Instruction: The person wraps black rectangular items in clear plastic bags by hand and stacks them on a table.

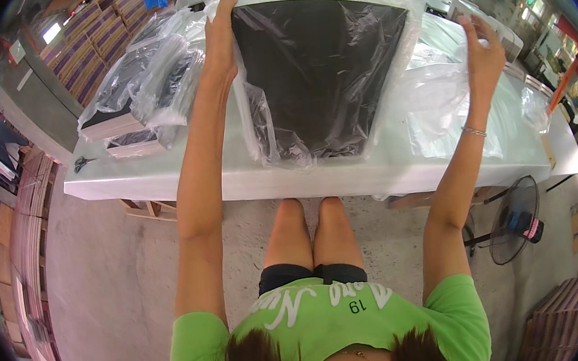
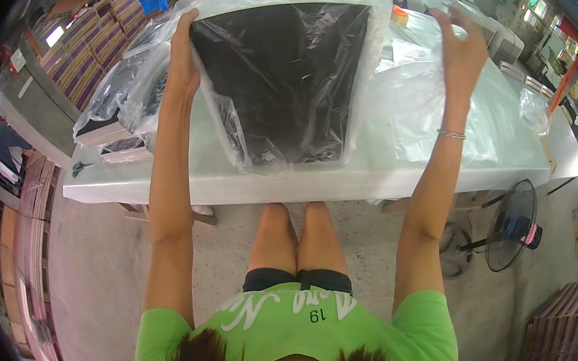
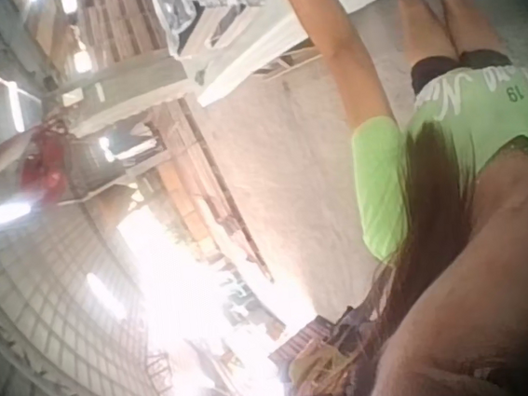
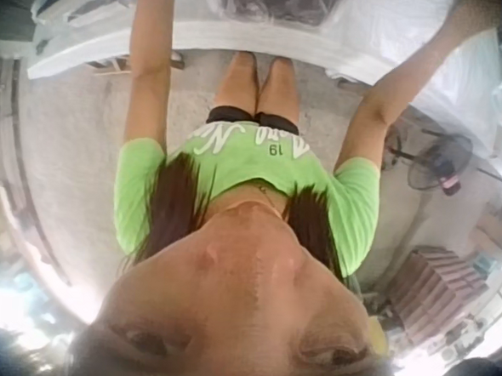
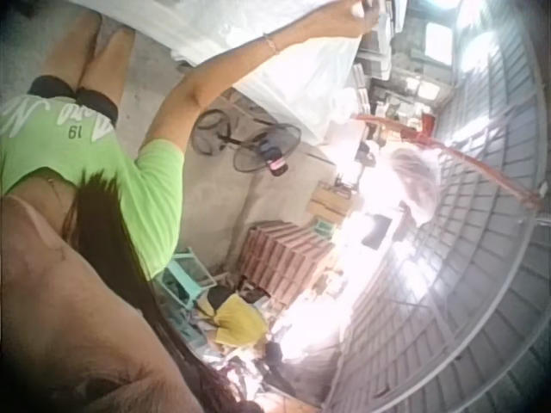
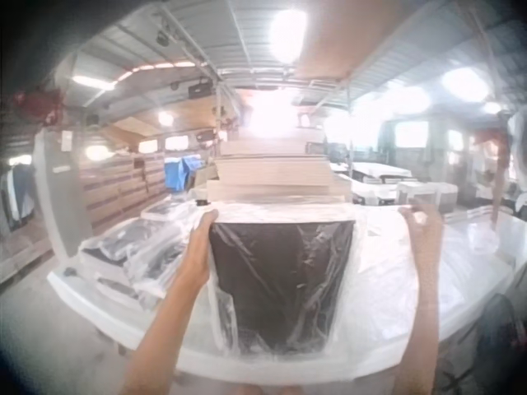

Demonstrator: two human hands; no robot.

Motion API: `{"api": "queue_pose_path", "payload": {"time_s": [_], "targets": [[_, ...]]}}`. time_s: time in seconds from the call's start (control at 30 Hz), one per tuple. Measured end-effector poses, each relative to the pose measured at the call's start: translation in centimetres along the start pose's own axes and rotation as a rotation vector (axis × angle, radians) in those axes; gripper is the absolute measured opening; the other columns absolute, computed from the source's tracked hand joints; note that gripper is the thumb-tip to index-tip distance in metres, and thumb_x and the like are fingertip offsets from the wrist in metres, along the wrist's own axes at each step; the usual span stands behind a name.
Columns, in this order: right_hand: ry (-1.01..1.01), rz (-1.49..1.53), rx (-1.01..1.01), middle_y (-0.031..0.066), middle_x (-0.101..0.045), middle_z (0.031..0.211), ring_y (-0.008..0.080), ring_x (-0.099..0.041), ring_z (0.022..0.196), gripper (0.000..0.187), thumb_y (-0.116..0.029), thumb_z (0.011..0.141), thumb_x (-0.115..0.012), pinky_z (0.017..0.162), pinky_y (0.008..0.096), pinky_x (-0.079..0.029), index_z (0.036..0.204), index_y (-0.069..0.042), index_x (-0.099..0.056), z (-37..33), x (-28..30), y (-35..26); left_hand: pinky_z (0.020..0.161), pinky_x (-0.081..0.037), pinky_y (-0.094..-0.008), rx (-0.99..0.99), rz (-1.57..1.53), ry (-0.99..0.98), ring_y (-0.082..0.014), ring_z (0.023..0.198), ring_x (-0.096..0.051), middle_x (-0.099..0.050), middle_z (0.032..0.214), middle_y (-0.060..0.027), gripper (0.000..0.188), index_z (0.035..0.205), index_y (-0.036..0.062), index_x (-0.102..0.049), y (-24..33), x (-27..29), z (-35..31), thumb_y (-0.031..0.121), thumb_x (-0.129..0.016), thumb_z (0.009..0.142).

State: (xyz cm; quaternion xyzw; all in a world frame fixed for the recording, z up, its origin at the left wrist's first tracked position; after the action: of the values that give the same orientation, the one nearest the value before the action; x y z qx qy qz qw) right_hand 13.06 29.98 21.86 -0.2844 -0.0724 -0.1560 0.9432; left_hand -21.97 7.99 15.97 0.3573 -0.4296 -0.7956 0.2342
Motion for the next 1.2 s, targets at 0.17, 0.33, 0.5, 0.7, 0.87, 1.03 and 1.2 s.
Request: {"api": "queue_pose_path", "payload": {"time_s": [0.17,0.33,0.5,0.7,0.87,1.03,1.2], "targets": [[-0.571,0.245,0.006,0.0127,-0.055,0.121,0.0205,-0.048,0.113,0.055,-0.038,0.082,-0.063,0.1,0.0311,-0.031,0.119,0.001,-0.053,-3.3,-10.0,1.7,0.079,-0.044,-0.0325,0.12,-0.018,-0.023,-0.0183,0.088,-0.055,-0.06,0.09,-0.0064,0.034,0.097,0.0058,-0.058,0.0,-1.2,0.7,0.033,-0.056,0.078],[-0.83,0.492,-0.092,0.013,-0.059,0.109,0.0193,-0.054,0.099,0.067,-0.045,0.075,-0.07,0.089,0.0313,-0.04,0.118,0.002,-0.05,-5.6,-12.3,-2.2,0.079,-0.044,-0.035,0.163,-0.03,0.059,-0.0182,0.089,-0.054,-0.059,0.093,-0.0075,0.029,0.096,0.0077,-0.058,0.1,-1.1,0.5,0.029,-0.053,0.077],[-0.667,0.497,0.116,0.0119,-0.058,0.112,0.0192,-0.054,0.1,0.069,-0.041,0.073,-0.073,0.089,0.031,-0.041,0.121,0.001,-0.048,-5.8,-11.1,-4.7,0.088,-0.041,-0.0322,-0.289,0.111,0.063,-0.0167,0.102,-0.052,-0.057,0.109,-0.0099,0.038,0.113,0.0068,-0.058,2.1,-0.1,1.8,0.022,-0.047,0.079],[-0.579,0.483,0.221,0.0102,-0.059,0.112,0.0192,-0.055,0.101,0.07,-0.037,0.071,-0.075,0.09,0.0308,-0.041,0.124,0.0,-0.049,-2.9,-10.7,-5.5,0.082,-0.041,-0.0258,-0.347,0.396,-0.082,-0.0146,0.092,-0.054,-0.061,0.097,-0.0074,0.042,0.108,0.0005,-0.061,3.5,-1.4,-0.1,0.036,-0.054,0.086],[-0.592,0.463,0.024,0.0088,-0.062,0.106,0.0175,-0.056,0.098,0.06,-0.039,0.074,-0.073,0.088,0.0293,-0.042,0.116,-0.001,-0.056,-2.9,-10.4,-5.1,0.071,-0.043,-0.0245,-0.404,0.453,-0.042,-0.0114,0.076,-0.053,-0.061,0.085,-0.0058,0.054,0.103,-0.0031,-0.061,3.5,-0.4,-0.1,0.046,-0.064,0.08],[-0.62,0.386,0.093,0.0111,-0.053,0.119,0.0184,-0.048,0.11,0.062,-0.036,0.08,-0.066,0.096,0.0285,-0.035,0.127,0.0,-0.046,-3.8,-10.7,-5.3,0.067,-0.044,-0.0247,-0.489,0.549,-0.13,-0.0108,0.073,-0.054,-0.061,0.083,-0.0046,0.051,0.106,-0.0001,-0.059,4.0,-0.8,-1.0,0.039,-0.071,0.076],[-0.594,0.551,0.037,0.0135,-0.058,0.112,0.0195,-0.054,0.103,0.063,-0.033,0.077,-0.071,0.09,0.0304,-0.04,0.122,0.004,-0.047,-4.5,-11.2,-4.4,0.081,-0.045,-0.0286,-0.303,0.475,-0.109,-0.0173,0.093,-0.057,-0.058,0.109,-0.0114,0.068,0.128,0.0028,-0.042,0.4,0.8,-2.4,0.035,-0.072,0.077]]}}
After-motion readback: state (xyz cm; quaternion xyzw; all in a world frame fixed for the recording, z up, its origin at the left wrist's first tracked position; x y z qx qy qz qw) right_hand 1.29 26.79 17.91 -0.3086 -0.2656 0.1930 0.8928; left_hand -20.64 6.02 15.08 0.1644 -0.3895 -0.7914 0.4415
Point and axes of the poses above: each hand's wrist, its own z-axis towards the middle knuckle, its own x-axis out of the back of the hand, y = z × x, the point moved 8 cm from there along z, towards the middle knuckle
